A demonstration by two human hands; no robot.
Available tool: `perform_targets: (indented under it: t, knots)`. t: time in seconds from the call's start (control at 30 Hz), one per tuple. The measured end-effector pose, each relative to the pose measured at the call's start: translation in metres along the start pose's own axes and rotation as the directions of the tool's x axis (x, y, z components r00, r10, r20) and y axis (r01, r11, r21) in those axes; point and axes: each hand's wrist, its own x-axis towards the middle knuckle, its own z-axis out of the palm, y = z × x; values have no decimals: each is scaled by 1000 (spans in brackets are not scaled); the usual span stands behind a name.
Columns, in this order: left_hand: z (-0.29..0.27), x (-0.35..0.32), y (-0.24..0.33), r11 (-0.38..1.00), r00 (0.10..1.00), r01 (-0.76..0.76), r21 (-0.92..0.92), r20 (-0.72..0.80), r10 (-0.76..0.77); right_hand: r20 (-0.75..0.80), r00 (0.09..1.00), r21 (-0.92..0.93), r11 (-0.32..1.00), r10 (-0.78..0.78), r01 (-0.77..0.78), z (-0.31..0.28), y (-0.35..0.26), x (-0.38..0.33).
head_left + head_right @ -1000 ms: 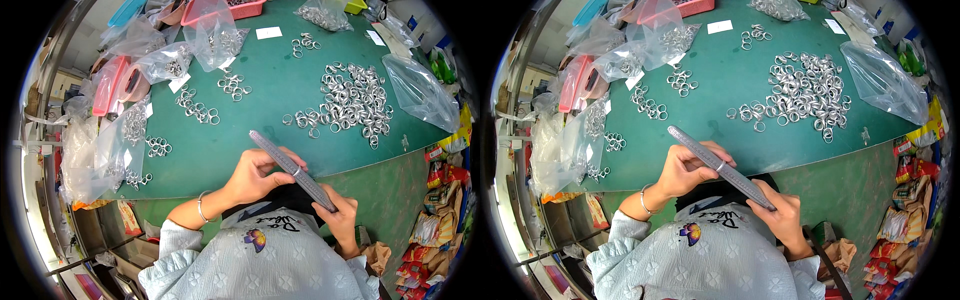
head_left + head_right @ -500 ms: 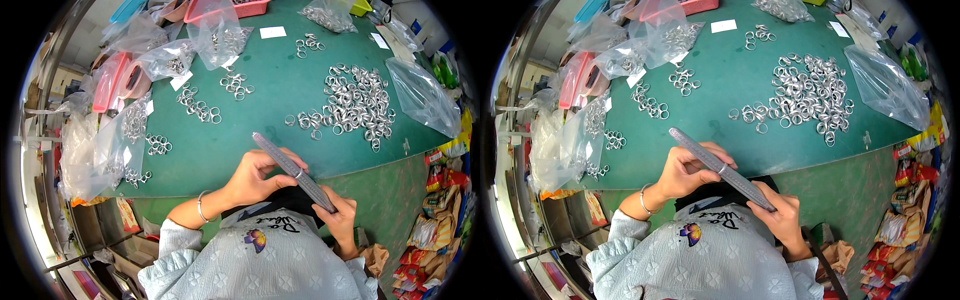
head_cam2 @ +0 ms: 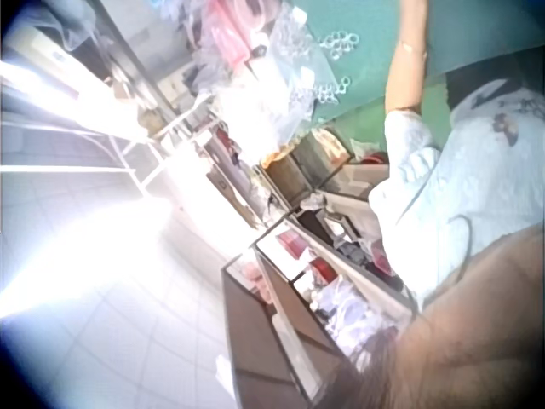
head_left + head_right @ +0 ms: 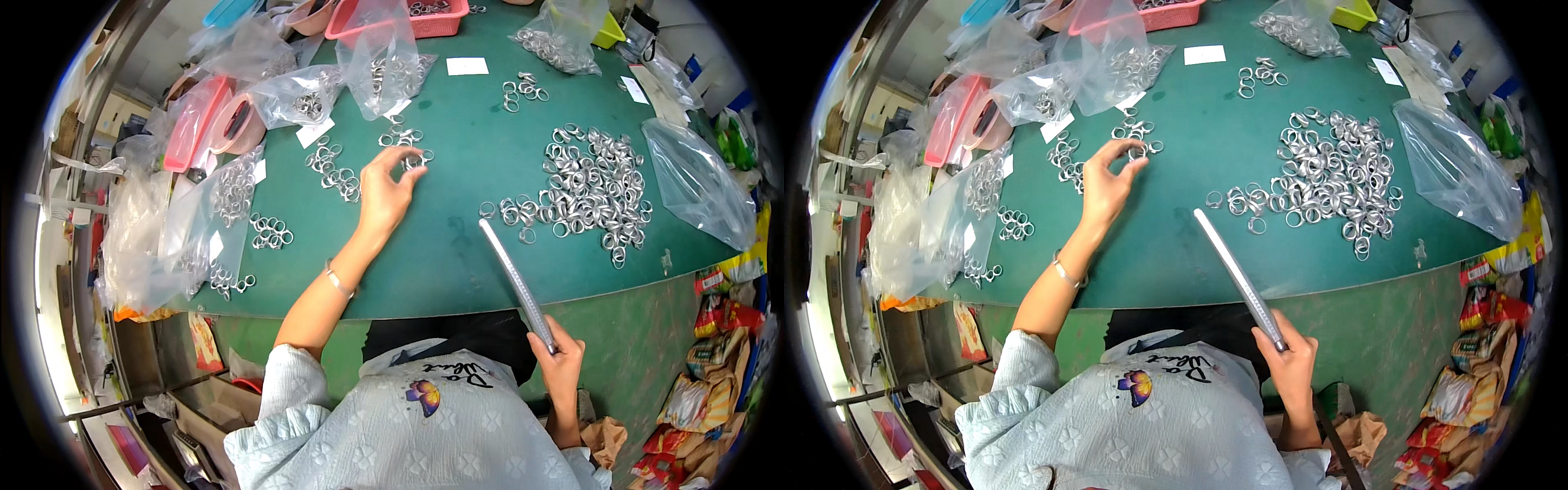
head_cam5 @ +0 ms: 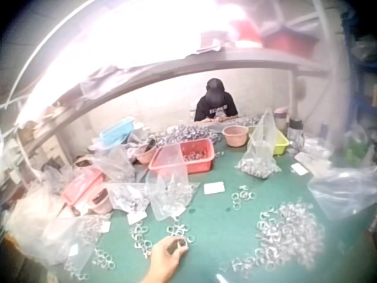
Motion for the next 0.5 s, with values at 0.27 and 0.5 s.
perform_targets:
  t: [0.27, 0.5]
  knots:
    - [23, 18, -27, 861, 973, -198, 468, -9, 229, -194, 980, 8, 999, 39, -38, -10, 9, 4]
    - [63, -34, 25, 946, 940, -223, 236, 310, 144, -246, 969, 76, 997, 39, -21, -7, 13, 8]
